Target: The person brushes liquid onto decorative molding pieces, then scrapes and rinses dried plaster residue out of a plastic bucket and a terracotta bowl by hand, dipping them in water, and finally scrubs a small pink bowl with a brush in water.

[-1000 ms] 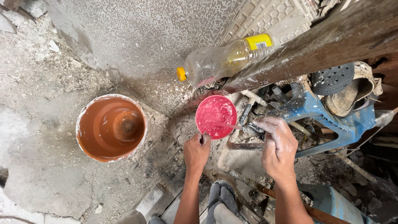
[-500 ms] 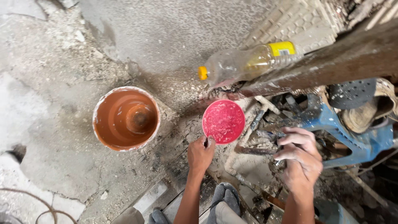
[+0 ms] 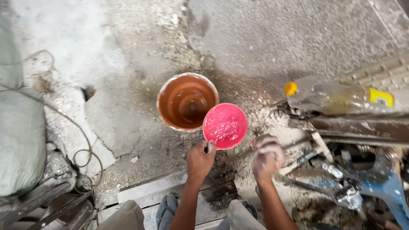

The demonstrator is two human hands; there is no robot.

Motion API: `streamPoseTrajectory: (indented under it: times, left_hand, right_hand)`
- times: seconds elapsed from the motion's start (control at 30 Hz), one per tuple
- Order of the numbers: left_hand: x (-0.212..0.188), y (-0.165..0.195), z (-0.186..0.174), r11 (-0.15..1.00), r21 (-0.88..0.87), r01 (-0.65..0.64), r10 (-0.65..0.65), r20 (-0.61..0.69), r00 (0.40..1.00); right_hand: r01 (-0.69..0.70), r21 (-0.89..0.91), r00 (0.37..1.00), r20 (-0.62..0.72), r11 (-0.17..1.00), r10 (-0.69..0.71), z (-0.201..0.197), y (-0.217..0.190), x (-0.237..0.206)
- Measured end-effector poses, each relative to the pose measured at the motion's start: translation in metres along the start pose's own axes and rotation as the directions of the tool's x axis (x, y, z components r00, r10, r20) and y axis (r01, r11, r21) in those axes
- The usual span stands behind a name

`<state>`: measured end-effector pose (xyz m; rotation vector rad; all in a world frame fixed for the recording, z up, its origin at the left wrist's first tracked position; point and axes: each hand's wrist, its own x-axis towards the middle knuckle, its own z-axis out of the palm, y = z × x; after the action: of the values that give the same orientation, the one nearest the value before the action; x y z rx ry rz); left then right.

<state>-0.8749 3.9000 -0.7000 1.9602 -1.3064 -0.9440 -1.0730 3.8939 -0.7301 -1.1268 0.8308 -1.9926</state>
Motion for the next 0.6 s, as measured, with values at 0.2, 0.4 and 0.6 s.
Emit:
streamPoseTrajectory:
  times: [0.2,0.4,0.6]
  left_hand:
    - [0.012,-0.005,-0.063,0.927,0.091,0.363,-0.367,0.03,0.93]
    - [0.012,-0.016,-0.094,0.921,0.186,0.342,-0.303,-0.21,0.93]
    - [0.013,-0.032,-0.103,0.891,0.243,0.383,-0.319,-0.262,0.911]
  right_hand:
    - [-0.83,-0.528,0.354,-0.252,0.178,0.901,0.047,0.098,-0.018]
    - [-0.893,-0.436,0.085,0.07,0.107,0.994,0.084,0.119,-0.027]
    - [-0.979,-0.205,-0.015,0.088,0.003,0.996,0.097,0.125,-0.022]
